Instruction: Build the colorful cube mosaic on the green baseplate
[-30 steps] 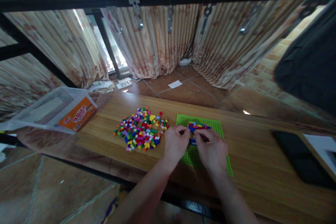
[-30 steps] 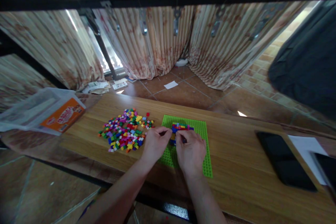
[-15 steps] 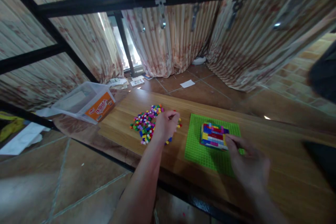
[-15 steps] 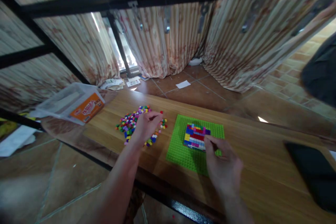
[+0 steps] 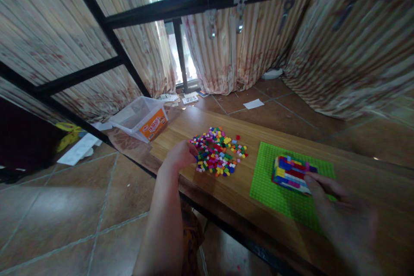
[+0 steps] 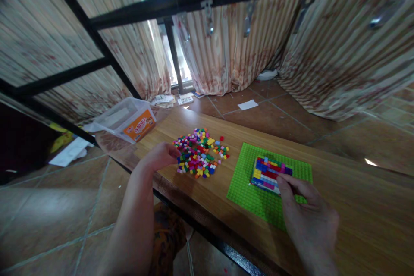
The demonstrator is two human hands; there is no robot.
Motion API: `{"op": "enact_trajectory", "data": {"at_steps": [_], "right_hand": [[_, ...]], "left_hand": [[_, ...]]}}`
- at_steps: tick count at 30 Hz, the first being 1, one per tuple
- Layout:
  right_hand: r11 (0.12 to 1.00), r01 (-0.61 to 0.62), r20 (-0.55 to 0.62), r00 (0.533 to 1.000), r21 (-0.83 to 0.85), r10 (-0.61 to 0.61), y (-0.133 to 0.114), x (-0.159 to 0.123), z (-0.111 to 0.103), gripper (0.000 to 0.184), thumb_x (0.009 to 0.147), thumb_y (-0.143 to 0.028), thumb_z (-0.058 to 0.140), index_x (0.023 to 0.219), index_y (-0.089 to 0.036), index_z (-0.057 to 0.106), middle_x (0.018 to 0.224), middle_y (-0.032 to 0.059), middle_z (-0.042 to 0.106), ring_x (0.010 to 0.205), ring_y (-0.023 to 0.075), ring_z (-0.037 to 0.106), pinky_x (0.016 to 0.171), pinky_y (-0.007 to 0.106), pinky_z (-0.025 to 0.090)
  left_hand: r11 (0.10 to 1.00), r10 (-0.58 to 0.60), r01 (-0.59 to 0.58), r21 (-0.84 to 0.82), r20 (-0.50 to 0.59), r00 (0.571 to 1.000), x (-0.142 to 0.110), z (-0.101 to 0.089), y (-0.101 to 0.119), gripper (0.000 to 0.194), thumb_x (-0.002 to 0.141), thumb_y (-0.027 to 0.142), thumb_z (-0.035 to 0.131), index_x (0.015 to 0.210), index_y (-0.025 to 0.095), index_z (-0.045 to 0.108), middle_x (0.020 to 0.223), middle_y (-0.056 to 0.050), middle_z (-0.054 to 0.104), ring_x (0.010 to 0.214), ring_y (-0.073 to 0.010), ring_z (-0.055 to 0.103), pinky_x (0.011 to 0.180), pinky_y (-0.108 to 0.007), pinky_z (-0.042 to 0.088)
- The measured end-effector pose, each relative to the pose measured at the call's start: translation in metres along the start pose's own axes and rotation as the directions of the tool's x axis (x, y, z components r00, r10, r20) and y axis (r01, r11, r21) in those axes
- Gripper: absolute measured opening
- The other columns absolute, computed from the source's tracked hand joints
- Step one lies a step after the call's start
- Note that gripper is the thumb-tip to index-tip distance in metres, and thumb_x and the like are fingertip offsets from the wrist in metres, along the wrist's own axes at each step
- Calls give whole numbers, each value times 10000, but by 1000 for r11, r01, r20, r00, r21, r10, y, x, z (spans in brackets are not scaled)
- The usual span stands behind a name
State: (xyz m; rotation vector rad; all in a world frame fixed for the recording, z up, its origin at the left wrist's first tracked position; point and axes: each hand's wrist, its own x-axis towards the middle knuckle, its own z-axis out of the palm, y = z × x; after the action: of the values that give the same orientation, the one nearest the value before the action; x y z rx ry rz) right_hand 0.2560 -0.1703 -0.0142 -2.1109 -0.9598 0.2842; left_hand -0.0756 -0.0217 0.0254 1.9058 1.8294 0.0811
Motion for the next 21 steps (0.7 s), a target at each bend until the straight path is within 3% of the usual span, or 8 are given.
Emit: {"op": "enact_trajectory", "data": {"at_steps": [4, 9, 21], "right_hand": [[999, 41, 27, 999, -35, -40, 2, 0, -1, 423, 803, -595, 571, 924, -243, 774, 912, 93, 760, 812, 314, 695, 700, 411, 494], [998, 60, 35, 998, -5, -59, 2, 3, 0, 384, 797, -584, 586, 904, -267, 774, 889, 80, 762, 781, 309, 698, 656, 396, 492], [997, 37, -19, 999, 71, -36, 1, 6, 3, 423, 748, -587, 592, 897, -235, 775, 961, 69, 770, 871, 292, 702, 822, 414, 515]], "left_hand": [[996, -9, 9, 88, 3, 1000, -1, 4, 1, 302, 634, 180, 735, 927, 230, 788, 759, -11, 716, 750, -184, 639, 665, -254, 445], [993, -14, 13, 118, 4, 1000, -1, 8, 4, 264, 645, 224, 738, 906, 229, 776, 823, -28, 732, 788, -196, 645, 653, -260, 434], [990, 64, -56, 130, -63, 996, 8, 13, 4, 72, 663, 160, 658, 731, 170, 679, 693, -17, 651, 702, -169, 586, 606, -257, 373]]}}
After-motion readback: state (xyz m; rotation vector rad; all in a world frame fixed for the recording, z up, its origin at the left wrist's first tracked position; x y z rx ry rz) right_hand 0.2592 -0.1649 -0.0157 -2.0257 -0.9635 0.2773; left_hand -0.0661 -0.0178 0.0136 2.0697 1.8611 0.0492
